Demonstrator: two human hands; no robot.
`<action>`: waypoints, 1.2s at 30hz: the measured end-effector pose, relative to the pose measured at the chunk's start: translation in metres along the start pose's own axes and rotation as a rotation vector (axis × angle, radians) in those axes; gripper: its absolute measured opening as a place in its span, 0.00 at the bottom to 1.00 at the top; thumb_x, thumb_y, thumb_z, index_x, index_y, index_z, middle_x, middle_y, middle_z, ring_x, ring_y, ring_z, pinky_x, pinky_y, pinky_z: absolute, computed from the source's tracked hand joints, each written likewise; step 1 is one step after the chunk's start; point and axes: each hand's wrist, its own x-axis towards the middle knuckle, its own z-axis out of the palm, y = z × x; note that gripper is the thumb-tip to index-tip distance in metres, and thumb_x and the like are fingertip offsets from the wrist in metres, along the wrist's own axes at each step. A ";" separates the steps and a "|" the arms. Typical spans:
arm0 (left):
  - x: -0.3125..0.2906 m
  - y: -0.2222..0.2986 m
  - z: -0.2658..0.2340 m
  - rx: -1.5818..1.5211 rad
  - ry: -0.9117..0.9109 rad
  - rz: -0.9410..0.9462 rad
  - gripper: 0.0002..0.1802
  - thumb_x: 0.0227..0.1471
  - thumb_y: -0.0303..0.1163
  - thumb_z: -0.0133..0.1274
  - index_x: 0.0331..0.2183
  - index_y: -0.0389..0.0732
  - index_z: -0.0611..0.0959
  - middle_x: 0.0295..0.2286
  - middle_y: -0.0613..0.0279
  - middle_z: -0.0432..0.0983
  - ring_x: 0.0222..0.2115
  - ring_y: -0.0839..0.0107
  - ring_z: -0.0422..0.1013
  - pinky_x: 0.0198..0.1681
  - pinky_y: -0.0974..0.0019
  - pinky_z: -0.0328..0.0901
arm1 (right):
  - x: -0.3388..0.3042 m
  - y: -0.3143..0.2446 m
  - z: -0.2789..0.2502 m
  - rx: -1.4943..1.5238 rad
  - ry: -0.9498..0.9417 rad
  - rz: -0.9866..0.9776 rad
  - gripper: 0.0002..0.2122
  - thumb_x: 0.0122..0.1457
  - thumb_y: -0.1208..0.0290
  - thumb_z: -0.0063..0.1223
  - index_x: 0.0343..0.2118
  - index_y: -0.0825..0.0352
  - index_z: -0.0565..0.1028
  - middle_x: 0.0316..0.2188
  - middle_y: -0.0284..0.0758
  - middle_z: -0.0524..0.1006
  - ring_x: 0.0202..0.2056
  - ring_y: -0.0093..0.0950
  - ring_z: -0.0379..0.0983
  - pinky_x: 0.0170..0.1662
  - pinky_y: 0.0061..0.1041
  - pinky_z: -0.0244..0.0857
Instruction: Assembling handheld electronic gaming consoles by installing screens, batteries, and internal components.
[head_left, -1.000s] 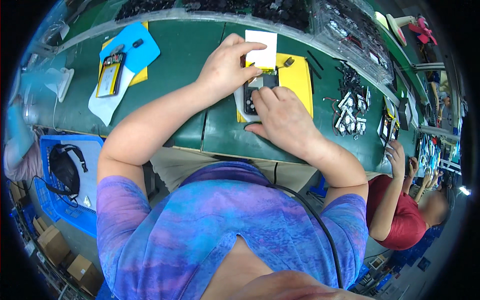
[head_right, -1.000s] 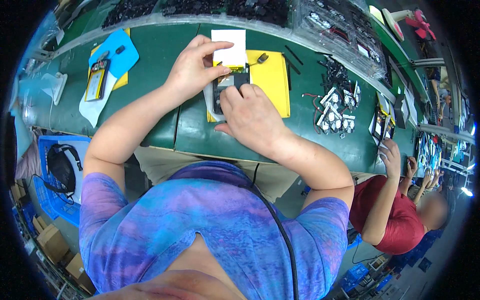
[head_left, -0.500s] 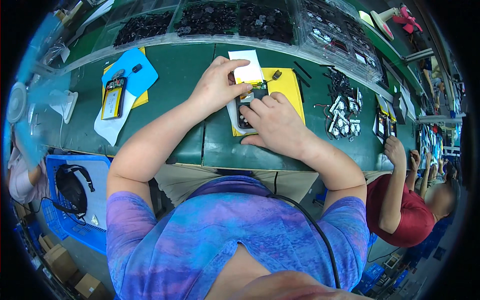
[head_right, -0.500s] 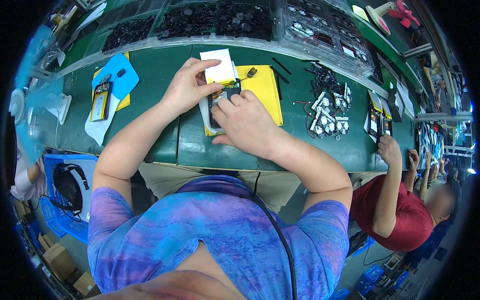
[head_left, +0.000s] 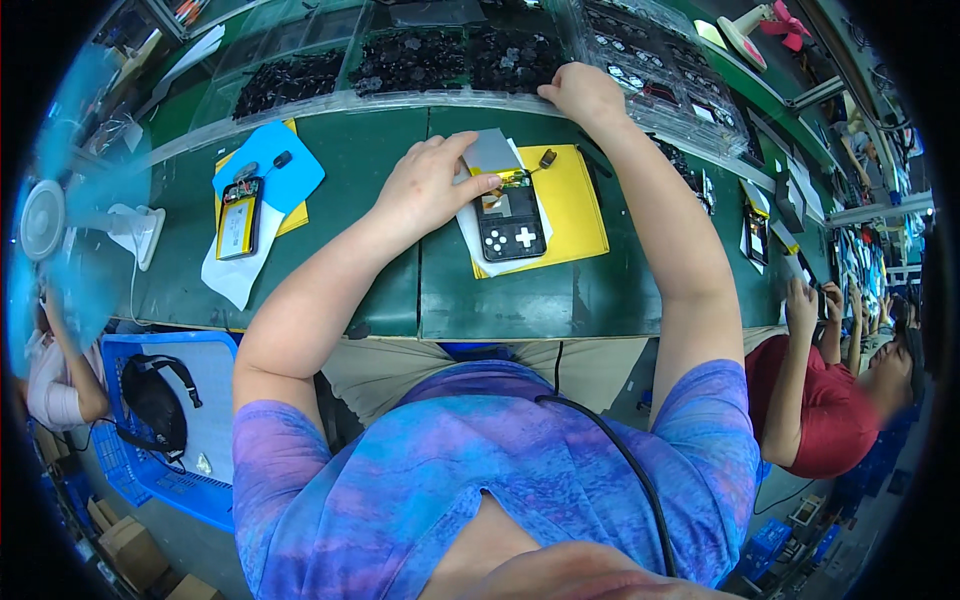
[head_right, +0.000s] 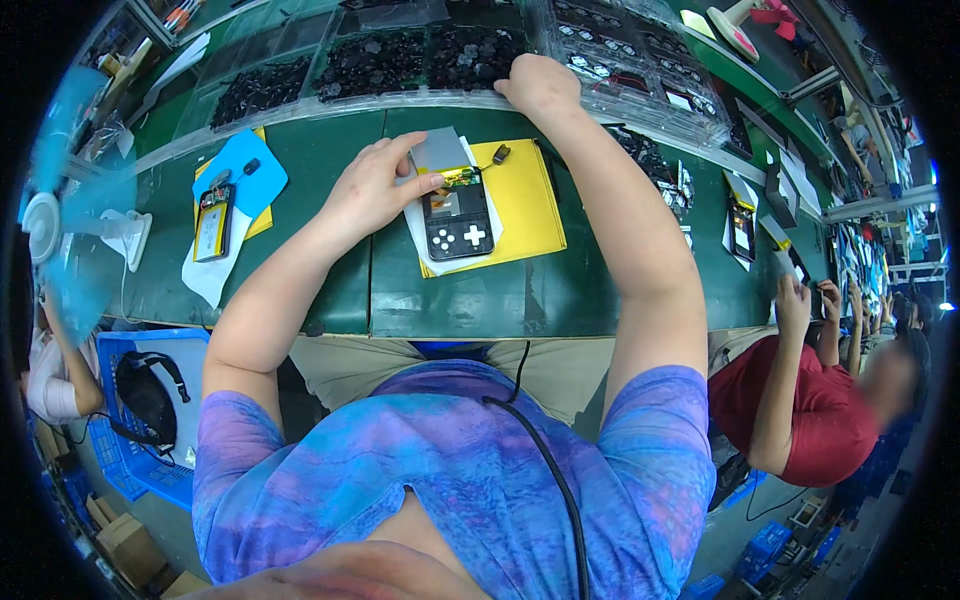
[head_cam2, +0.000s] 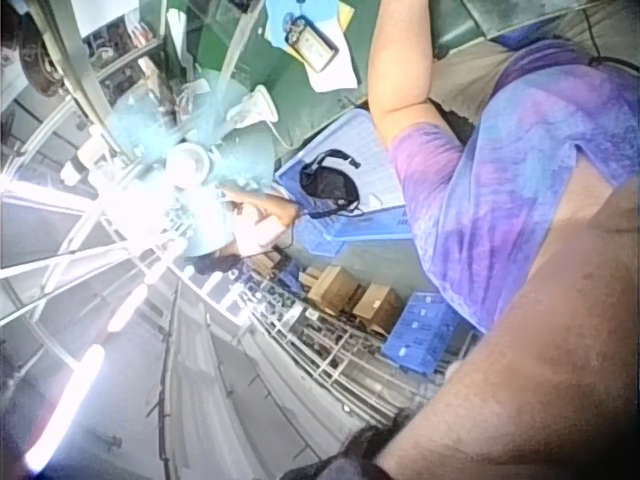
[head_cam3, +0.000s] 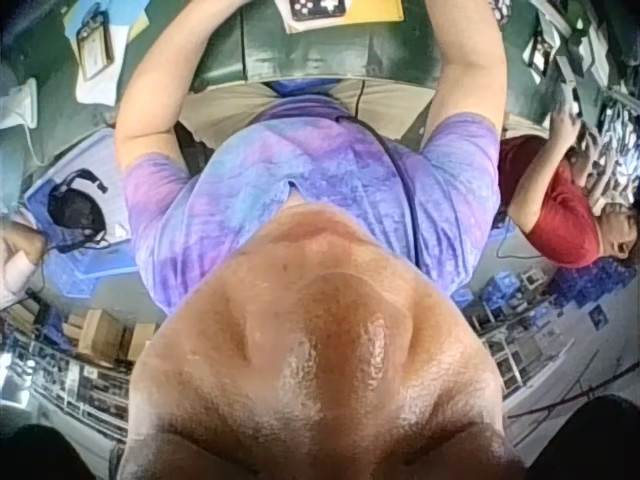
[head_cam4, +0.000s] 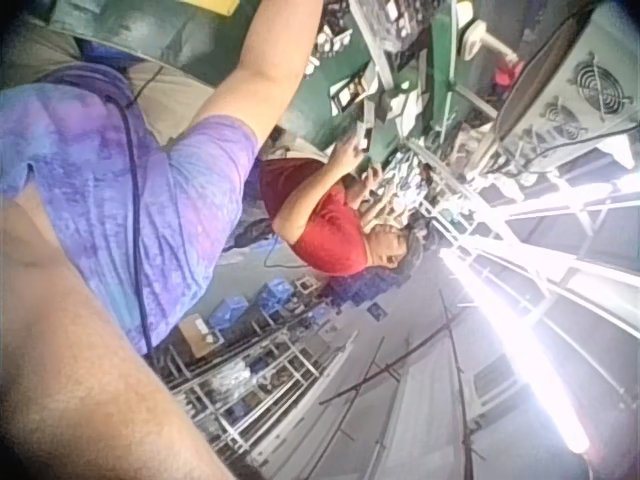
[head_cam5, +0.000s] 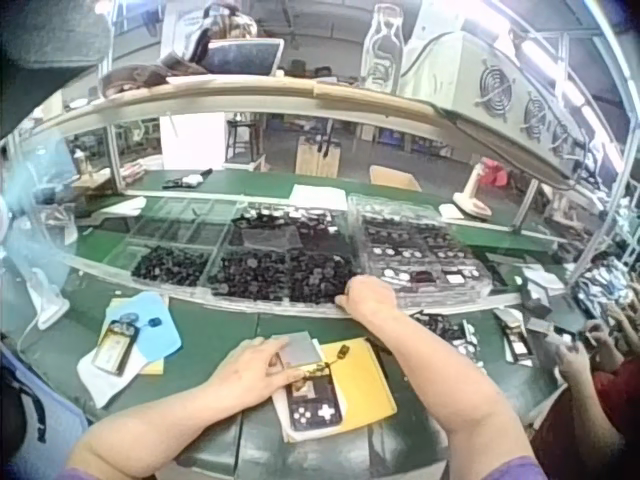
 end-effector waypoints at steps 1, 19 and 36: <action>-0.001 0.001 -0.002 0.001 0.003 -0.004 0.36 0.50 0.51 0.61 0.54 0.38 0.76 0.34 0.53 0.75 0.41 0.55 0.71 0.48 0.57 0.66 | 0.005 -0.002 0.003 0.001 0.000 -0.005 0.12 0.57 0.61 0.59 0.38 0.61 0.84 0.39 0.41 0.82 0.44 0.41 0.78 0.47 0.38 0.72; -0.046 0.039 -0.011 0.287 -0.223 0.512 0.19 0.36 0.35 0.69 0.32 0.39 0.82 0.42 0.60 0.75 0.45 0.59 0.70 0.47 0.59 0.67 | -0.008 -0.010 0.005 0.513 0.232 -0.109 0.12 0.47 0.70 0.68 0.34 0.67 0.80 0.28 0.43 0.81 0.31 0.37 0.80 0.37 0.33 0.73; -0.049 0.040 -0.004 0.326 -0.347 0.422 0.11 0.46 0.33 0.61 0.32 0.37 0.84 0.45 0.56 0.79 0.50 0.57 0.69 0.51 0.60 0.68 | -0.152 0.002 0.018 0.548 -0.169 -0.633 0.06 0.47 0.76 0.66 0.30 0.66 0.83 0.27 0.33 0.74 0.32 0.30 0.73 0.37 0.28 0.68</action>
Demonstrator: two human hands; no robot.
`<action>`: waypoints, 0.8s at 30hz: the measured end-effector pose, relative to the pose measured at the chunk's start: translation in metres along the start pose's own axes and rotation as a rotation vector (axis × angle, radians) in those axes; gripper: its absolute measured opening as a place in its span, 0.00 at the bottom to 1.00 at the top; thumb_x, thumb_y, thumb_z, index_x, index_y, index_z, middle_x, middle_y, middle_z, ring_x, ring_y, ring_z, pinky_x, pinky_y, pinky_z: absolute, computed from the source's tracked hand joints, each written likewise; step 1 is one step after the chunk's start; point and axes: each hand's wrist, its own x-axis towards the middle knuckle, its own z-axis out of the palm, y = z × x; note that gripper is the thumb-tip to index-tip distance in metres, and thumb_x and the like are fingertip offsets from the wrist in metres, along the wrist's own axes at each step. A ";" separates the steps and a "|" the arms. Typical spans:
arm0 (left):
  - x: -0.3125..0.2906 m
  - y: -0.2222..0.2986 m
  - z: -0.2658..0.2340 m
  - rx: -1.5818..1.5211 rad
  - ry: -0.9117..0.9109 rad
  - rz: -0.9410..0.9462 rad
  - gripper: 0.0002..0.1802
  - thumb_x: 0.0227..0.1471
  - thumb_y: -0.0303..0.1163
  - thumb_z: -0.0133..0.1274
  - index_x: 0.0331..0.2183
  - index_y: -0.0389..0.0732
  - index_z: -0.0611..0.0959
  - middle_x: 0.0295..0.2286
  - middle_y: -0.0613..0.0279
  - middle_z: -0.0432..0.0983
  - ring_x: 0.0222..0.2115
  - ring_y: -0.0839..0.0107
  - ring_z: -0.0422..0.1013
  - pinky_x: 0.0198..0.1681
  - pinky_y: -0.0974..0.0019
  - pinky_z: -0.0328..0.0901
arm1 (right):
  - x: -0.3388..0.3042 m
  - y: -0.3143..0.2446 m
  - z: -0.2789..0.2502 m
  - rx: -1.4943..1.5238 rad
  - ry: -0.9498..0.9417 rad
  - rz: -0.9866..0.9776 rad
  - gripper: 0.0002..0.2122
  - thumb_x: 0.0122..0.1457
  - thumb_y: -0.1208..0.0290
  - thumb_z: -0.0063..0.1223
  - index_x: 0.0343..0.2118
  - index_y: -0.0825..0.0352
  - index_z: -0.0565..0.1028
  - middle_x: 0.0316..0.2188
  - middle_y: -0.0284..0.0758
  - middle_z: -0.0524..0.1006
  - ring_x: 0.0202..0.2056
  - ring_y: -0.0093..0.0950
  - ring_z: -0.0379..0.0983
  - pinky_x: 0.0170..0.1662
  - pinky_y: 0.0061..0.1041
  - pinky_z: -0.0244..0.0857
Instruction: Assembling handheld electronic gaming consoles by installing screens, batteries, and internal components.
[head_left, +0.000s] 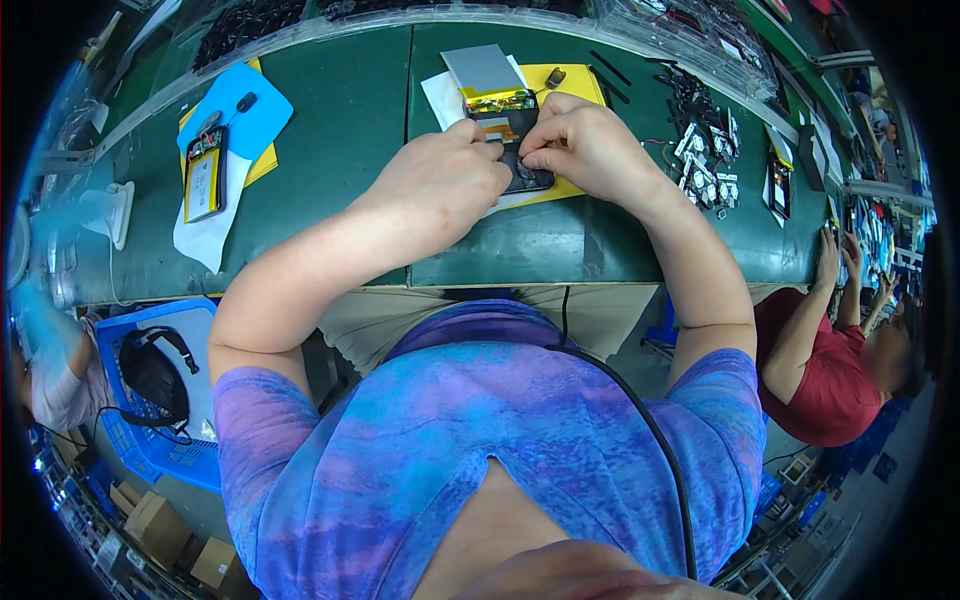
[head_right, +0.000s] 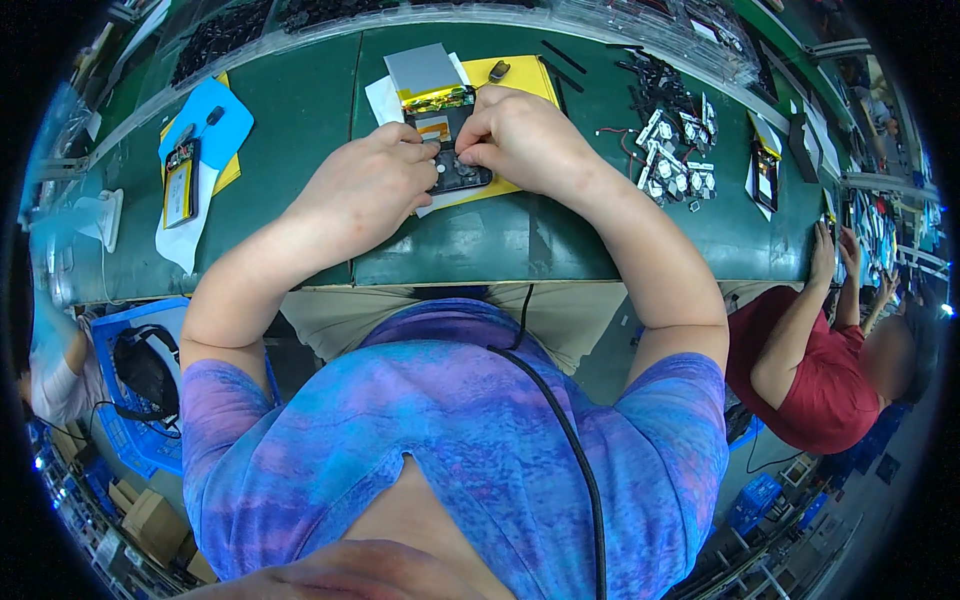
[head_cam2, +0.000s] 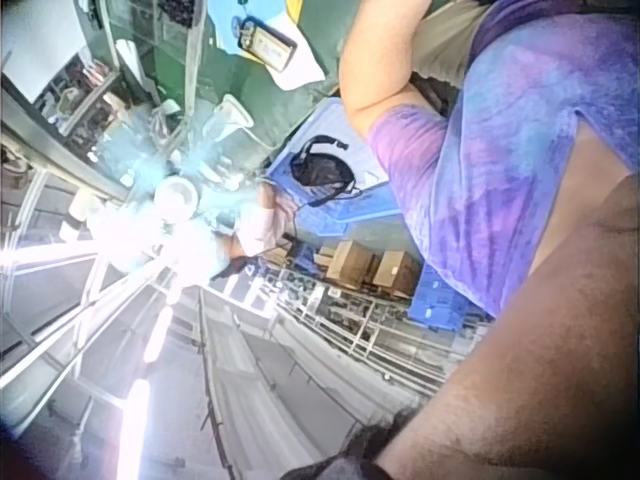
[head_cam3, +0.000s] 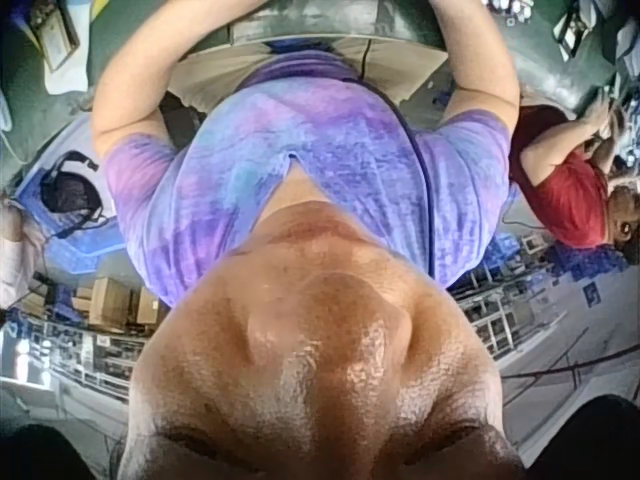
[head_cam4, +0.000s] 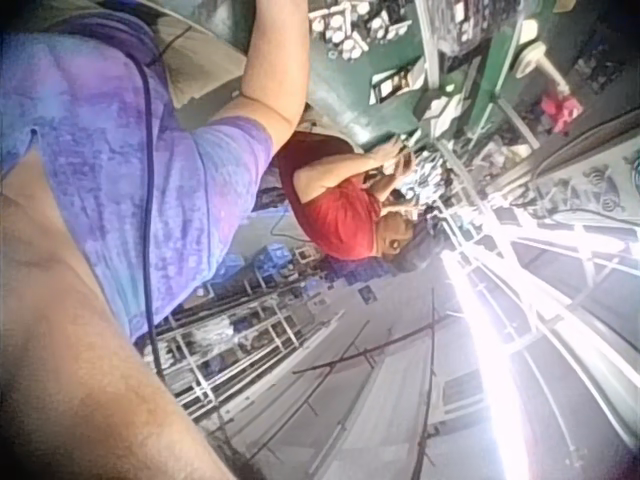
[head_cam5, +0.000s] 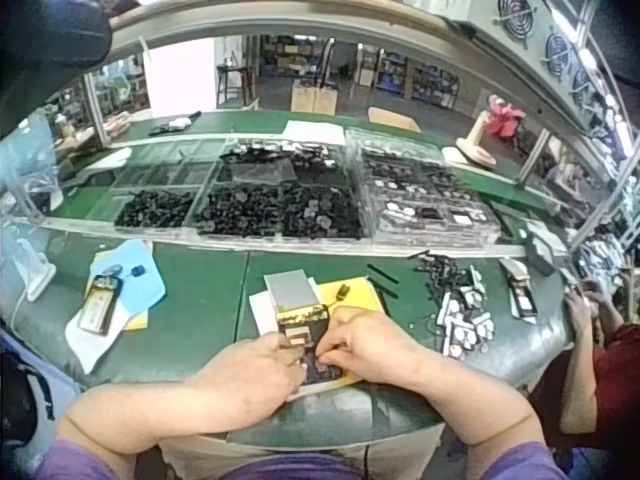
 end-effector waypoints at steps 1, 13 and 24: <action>-0.001 0.000 0.001 0.029 0.003 0.014 0.11 0.46 0.32 0.61 0.32 0.37 0.84 0.45 0.56 0.79 0.51 0.57 0.69 0.51 0.60 0.68 | 0.000 0.001 0.001 -0.010 0.018 0.004 0.06 0.47 0.76 0.66 0.30 0.66 0.83 0.26 0.33 0.73 0.32 0.30 0.73 0.37 0.28 0.68; -0.001 0.001 0.002 0.048 -0.012 0.017 0.08 0.46 0.31 0.60 0.30 0.38 0.83 0.44 0.56 0.79 0.51 0.57 0.70 0.48 0.59 0.69 | 0.011 -0.003 -0.007 -0.132 -0.095 -0.281 0.04 0.48 0.76 0.63 0.28 0.65 0.81 0.30 0.35 0.74 0.37 0.36 0.75 0.43 0.35 0.69; 0.001 0.001 0.001 0.072 0.026 0.038 0.08 0.46 0.30 0.59 0.30 0.37 0.83 0.42 0.53 0.80 0.50 0.56 0.71 0.48 0.58 0.70 | 0.004 -0.004 -0.005 -0.250 -0.035 -0.145 0.04 0.48 0.74 0.63 0.27 0.64 0.78 0.31 0.35 0.75 0.38 0.36 0.75 0.42 0.36 0.69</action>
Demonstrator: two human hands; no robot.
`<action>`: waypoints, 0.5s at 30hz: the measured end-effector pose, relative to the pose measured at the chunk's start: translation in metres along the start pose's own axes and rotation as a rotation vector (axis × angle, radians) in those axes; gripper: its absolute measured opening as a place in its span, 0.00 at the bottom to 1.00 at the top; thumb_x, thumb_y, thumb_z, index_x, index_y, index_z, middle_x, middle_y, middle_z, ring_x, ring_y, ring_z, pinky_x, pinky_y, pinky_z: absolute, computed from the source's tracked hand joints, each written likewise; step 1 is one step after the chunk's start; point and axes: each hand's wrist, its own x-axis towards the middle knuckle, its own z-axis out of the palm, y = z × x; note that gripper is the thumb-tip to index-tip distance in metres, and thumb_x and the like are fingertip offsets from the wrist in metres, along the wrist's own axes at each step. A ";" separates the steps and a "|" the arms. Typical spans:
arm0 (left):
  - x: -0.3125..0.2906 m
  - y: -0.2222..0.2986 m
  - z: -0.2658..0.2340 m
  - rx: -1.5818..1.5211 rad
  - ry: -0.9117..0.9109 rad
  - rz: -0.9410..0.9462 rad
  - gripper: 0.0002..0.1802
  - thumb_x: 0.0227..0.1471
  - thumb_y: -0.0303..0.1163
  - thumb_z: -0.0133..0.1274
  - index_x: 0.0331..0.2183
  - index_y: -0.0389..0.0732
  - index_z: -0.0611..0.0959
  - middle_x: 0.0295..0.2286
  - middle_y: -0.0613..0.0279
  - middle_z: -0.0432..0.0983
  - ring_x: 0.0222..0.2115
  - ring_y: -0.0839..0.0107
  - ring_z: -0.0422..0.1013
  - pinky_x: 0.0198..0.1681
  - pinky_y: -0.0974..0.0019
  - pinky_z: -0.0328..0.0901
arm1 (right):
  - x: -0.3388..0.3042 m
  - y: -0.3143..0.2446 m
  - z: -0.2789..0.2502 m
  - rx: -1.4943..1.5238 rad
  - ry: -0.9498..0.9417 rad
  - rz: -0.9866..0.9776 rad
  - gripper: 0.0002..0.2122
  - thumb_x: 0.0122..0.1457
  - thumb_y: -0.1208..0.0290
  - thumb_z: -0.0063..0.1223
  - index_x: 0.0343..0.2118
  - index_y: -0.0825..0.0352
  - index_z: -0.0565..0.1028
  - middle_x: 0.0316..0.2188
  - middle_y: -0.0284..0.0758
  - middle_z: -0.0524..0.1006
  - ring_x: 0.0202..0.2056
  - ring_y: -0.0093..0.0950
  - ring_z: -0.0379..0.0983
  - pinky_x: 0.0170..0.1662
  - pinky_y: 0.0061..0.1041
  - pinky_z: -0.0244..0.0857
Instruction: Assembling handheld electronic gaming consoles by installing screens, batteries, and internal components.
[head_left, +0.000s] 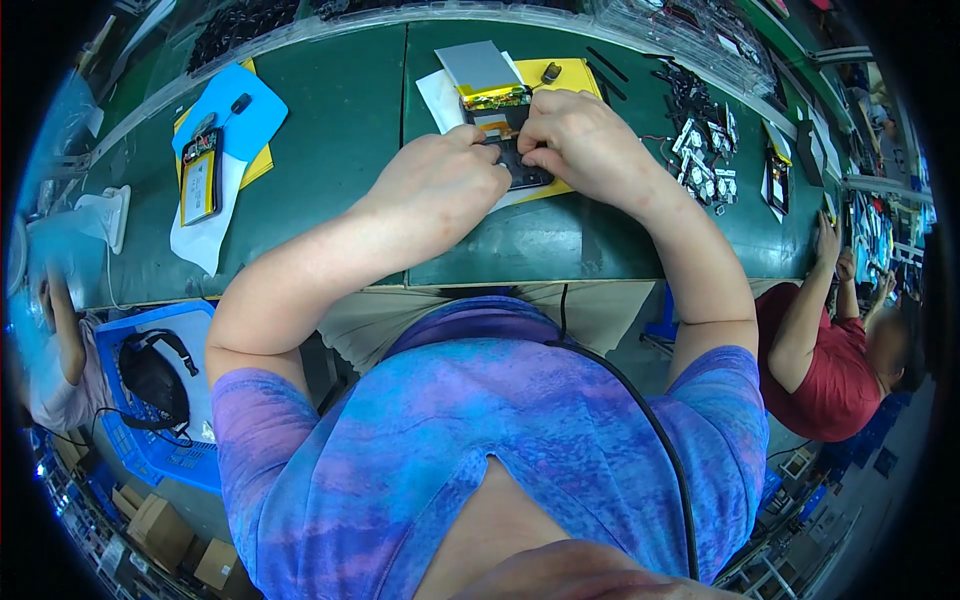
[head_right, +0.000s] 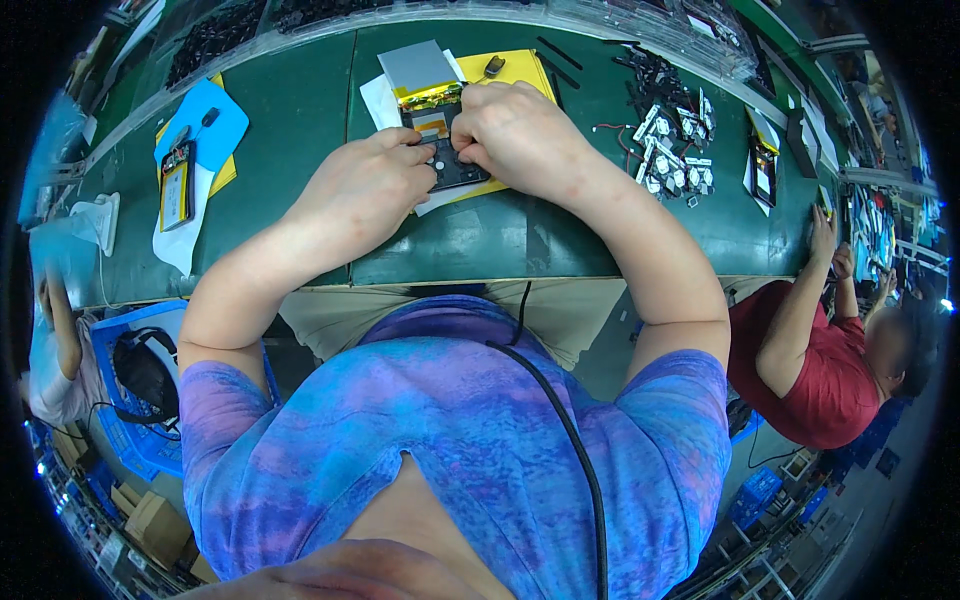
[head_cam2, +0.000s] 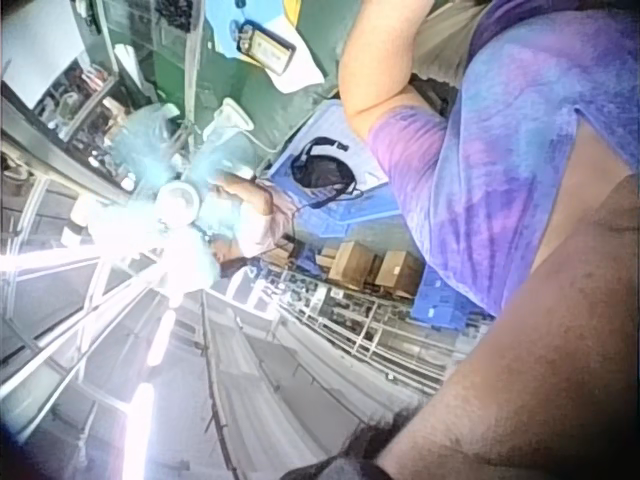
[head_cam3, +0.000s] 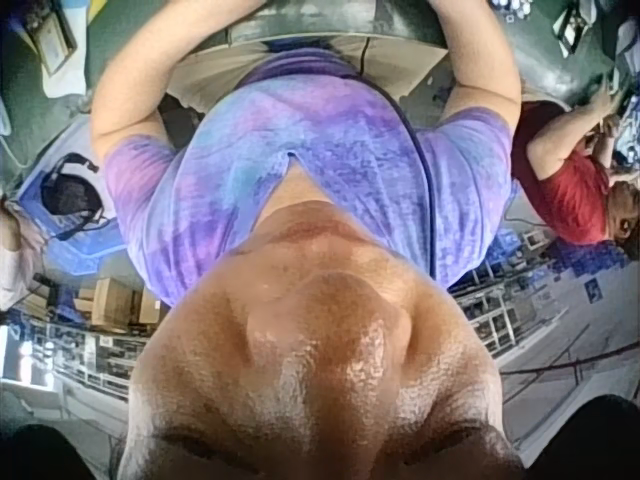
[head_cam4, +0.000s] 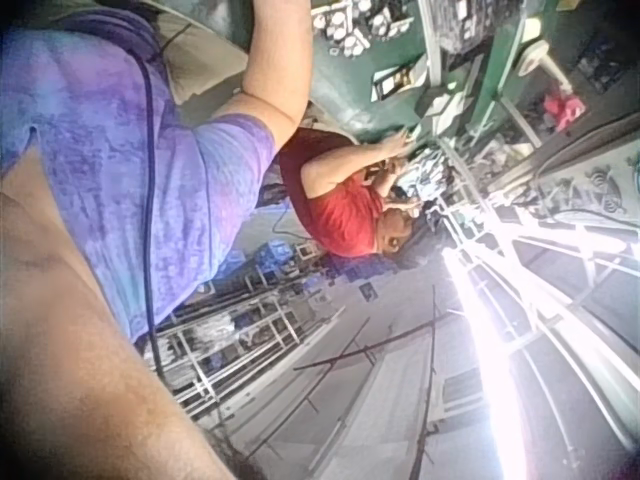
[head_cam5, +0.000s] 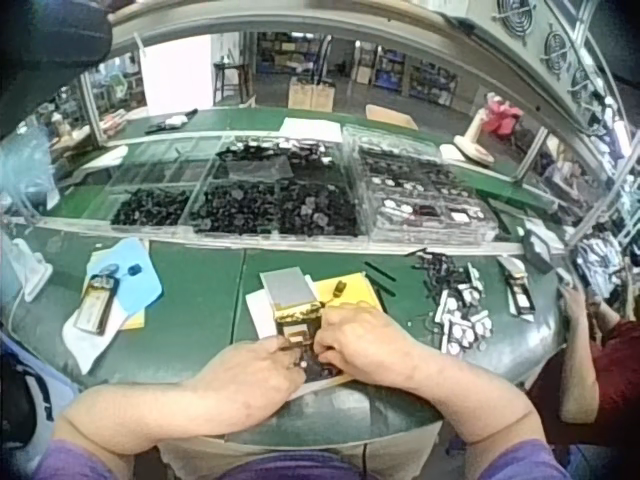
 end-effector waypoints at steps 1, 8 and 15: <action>0.001 -0.001 -0.001 -0.011 0.000 0.008 0.08 0.46 0.30 0.59 0.30 0.37 0.83 0.42 0.53 0.80 0.50 0.55 0.72 0.49 0.58 0.70 | 0.000 -0.002 -0.002 -0.040 0.004 -0.001 0.04 0.48 0.73 0.62 0.26 0.64 0.78 0.30 0.35 0.75 0.38 0.36 0.75 0.42 0.36 0.69; -0.003 0.001 0.002 -0.029 -0.007 0.003 0.07 0.47 0.29 0.53 0.30 0.38 0.82 0.44 0.52 0.79 0.51 0.54 0.71 0.51 0.59 0.69 | 0.038 0.029 -0.027 0.196 0.114 0.045 0.04 0.54 0.72 0.61 0.31 0.66 0.82 0.30 0.36 0.78 0.32 0.31 0.75 0.37 0.29 0.69; -0.001 -0.001 0.007 0.055 0.106 0.092 0.07 0.44 0.28 0.52 0.28 0.41 0.83 0.37 0.62 0.78 0.43 0.65 0.71 0.41 0.63 0.69 | 0.176 0.089 0.002 -0.180 0.409 0.199 0.14 0.57 0.63 0.61 0.46 0.58 0.81 0.38 0.36 0.79 0.40 0.36 0.78 0.47 0.32 0.71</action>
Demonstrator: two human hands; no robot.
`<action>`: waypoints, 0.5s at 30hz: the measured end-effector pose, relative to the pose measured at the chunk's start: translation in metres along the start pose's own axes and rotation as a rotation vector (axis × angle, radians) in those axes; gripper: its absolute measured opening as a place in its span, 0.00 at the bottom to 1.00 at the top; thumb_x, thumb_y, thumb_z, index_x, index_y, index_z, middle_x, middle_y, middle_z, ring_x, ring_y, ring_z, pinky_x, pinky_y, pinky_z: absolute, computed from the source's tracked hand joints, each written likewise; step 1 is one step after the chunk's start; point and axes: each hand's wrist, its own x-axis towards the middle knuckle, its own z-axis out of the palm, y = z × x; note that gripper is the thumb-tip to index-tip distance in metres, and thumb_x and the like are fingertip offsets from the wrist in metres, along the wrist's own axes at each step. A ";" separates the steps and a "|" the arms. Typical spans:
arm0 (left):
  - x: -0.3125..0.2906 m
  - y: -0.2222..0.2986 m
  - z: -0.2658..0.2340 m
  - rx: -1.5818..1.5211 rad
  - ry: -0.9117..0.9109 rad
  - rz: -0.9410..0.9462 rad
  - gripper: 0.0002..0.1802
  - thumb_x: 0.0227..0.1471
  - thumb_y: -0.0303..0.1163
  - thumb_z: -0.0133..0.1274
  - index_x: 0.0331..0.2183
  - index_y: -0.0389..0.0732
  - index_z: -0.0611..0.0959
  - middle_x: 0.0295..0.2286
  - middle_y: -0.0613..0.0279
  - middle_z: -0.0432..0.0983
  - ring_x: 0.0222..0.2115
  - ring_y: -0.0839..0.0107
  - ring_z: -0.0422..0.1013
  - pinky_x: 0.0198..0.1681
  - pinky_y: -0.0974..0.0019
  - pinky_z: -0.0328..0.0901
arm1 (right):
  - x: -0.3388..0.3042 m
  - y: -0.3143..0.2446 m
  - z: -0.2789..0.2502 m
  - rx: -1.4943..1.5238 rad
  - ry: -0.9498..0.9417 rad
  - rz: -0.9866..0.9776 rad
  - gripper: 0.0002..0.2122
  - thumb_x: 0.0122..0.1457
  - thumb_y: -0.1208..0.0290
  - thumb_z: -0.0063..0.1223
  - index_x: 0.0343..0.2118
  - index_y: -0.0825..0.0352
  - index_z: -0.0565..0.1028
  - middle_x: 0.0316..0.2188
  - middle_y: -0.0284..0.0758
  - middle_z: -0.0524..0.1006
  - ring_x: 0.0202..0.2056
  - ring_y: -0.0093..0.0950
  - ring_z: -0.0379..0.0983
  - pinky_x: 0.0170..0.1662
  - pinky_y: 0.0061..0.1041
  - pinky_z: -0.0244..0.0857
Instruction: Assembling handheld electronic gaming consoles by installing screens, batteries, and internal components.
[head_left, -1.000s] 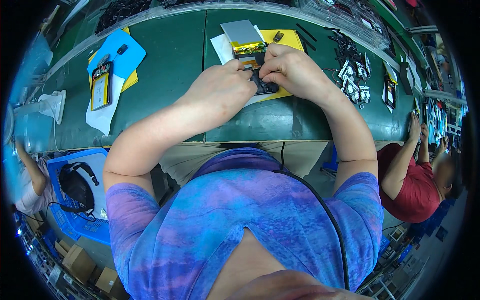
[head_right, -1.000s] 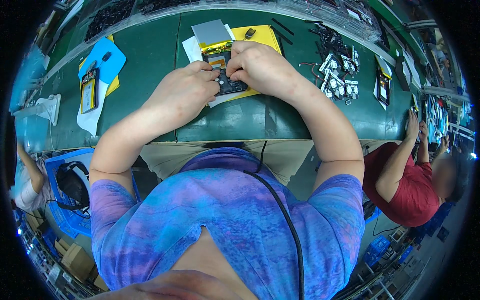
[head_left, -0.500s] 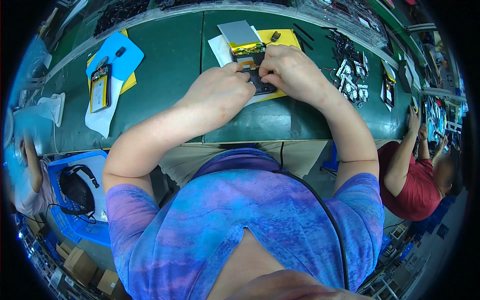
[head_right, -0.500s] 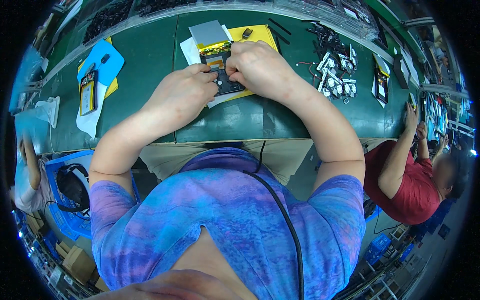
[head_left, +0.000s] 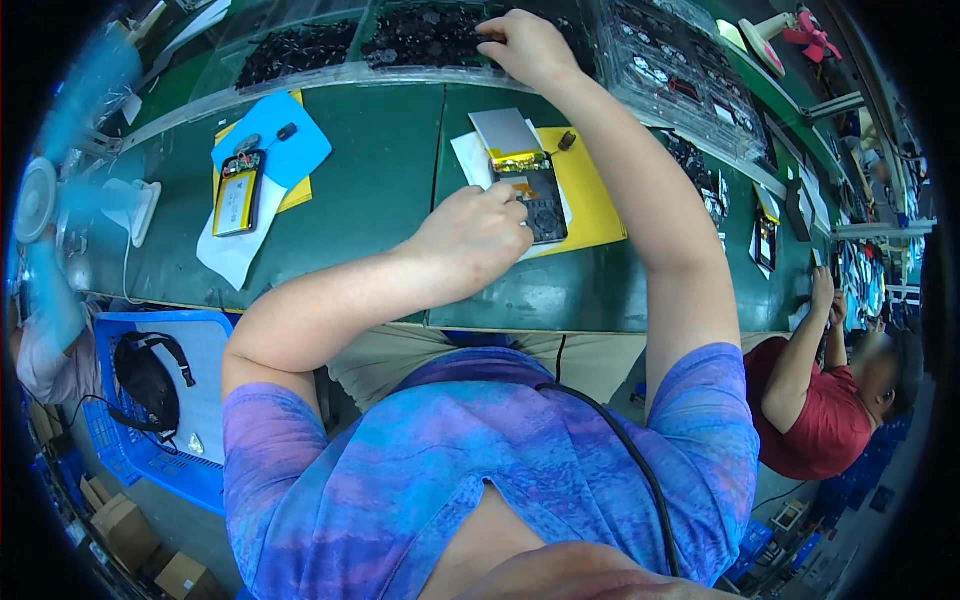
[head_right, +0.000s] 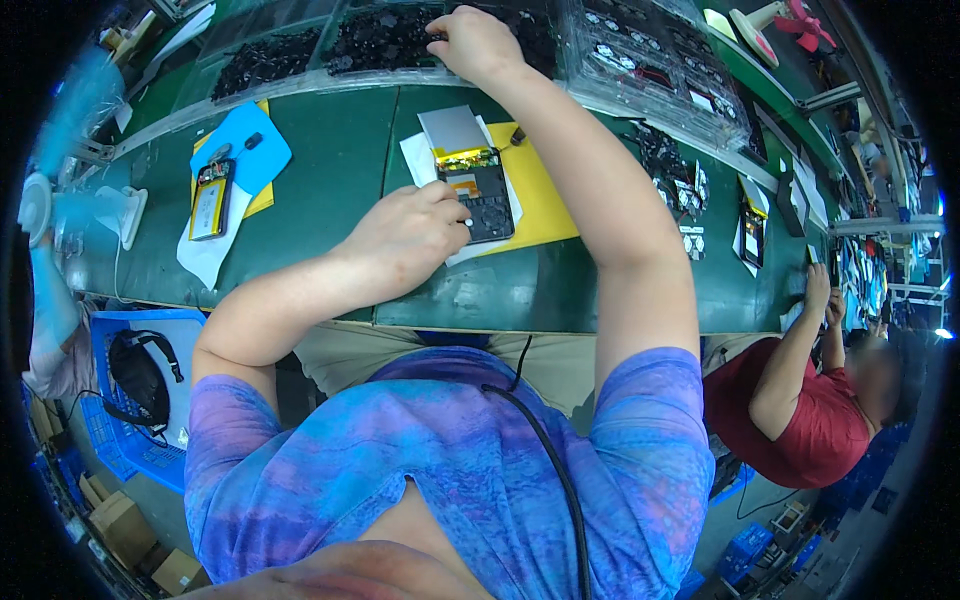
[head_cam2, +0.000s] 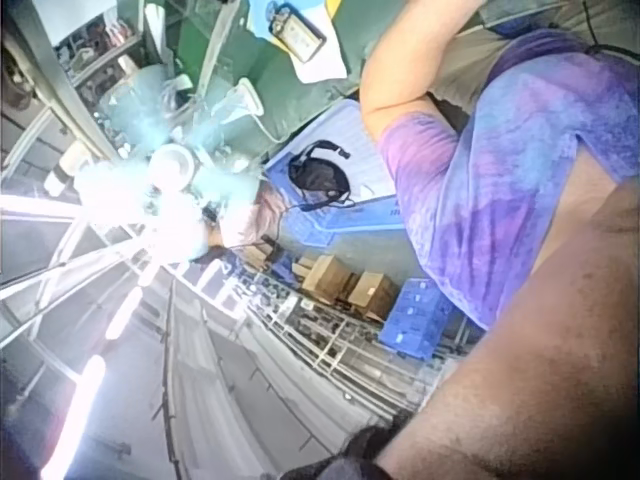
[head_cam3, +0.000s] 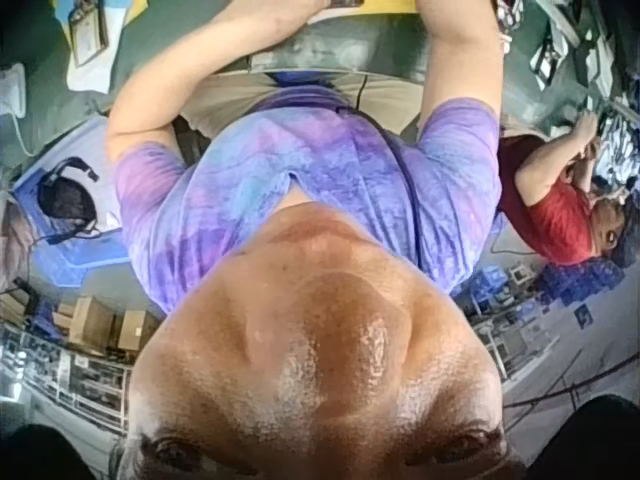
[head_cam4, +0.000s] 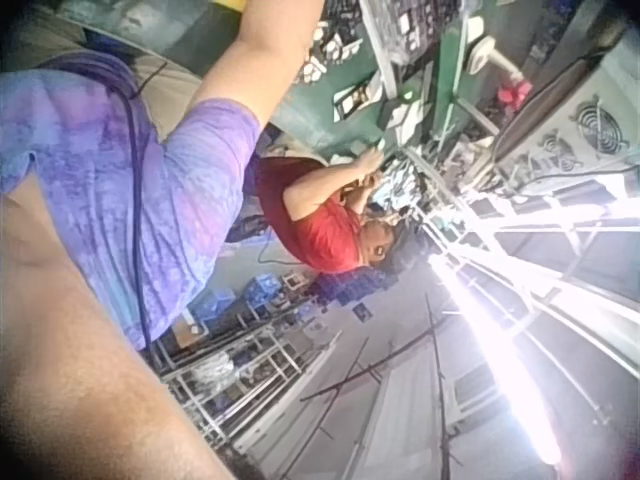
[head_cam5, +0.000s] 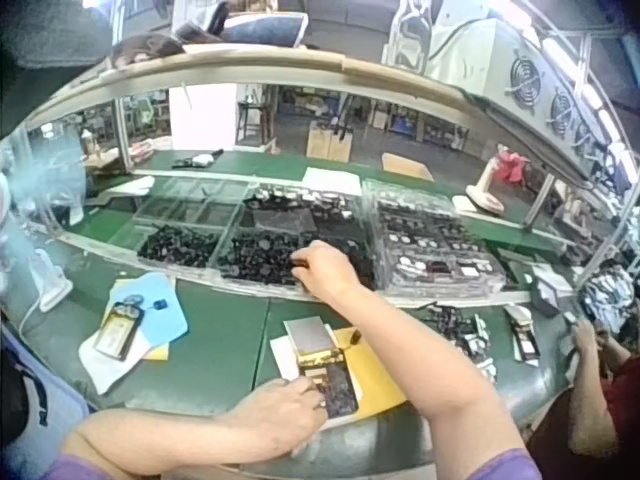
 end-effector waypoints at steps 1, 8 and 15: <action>0.000 0.000 0.000 0.017 0.014 0.000 0.06 0.44 0.28 0.52 0.27 0.42 0.83 0.35 0.64 0.78 0.42 0.66 0.70 0.41 0.64 0.68 | 0.009 -0.008 0.009 -0.057 0.027 0.002 0.14 0.57 0.63 0.61 0.46 0.58 0.81 0.39 0.36 0.79 0.42 0.37 0.77 0.49 0.33 0.71; -0.001 0.001 -0.002 -0.010 0.034 -0.069 0.05 0.44 0.28 0.53 0.26 0.41 0.83 0.30 0.61 0.72 0.36 0.64 0.72 0.37 0.62 0.69 | 0.032 -0.009 0.021 -0.130 -0.030 0.031 0.13 0.55 0.62 0.62 0.44 0.56 0.82 0.36 0.36 0.82 0.42 0.36 0.79 0.48 0.37 0.72; 0.001 -0.002 0.003 -0.074 0.041 -0.085 0.04 0.45 0.26 0.53 0.27 0.39 0.80 0.31 0.57 0.71 0.33 0.60 0.74 0.36 0.59 0.71 | 0.014 -0.005 0.016 0.294 0.053 0.118 0.12 0.54 0.68 0.64 0.42 0.60 0.82 0.37 0.34 0.83 0.39 0.29 0.80 0.45 0.29 0.74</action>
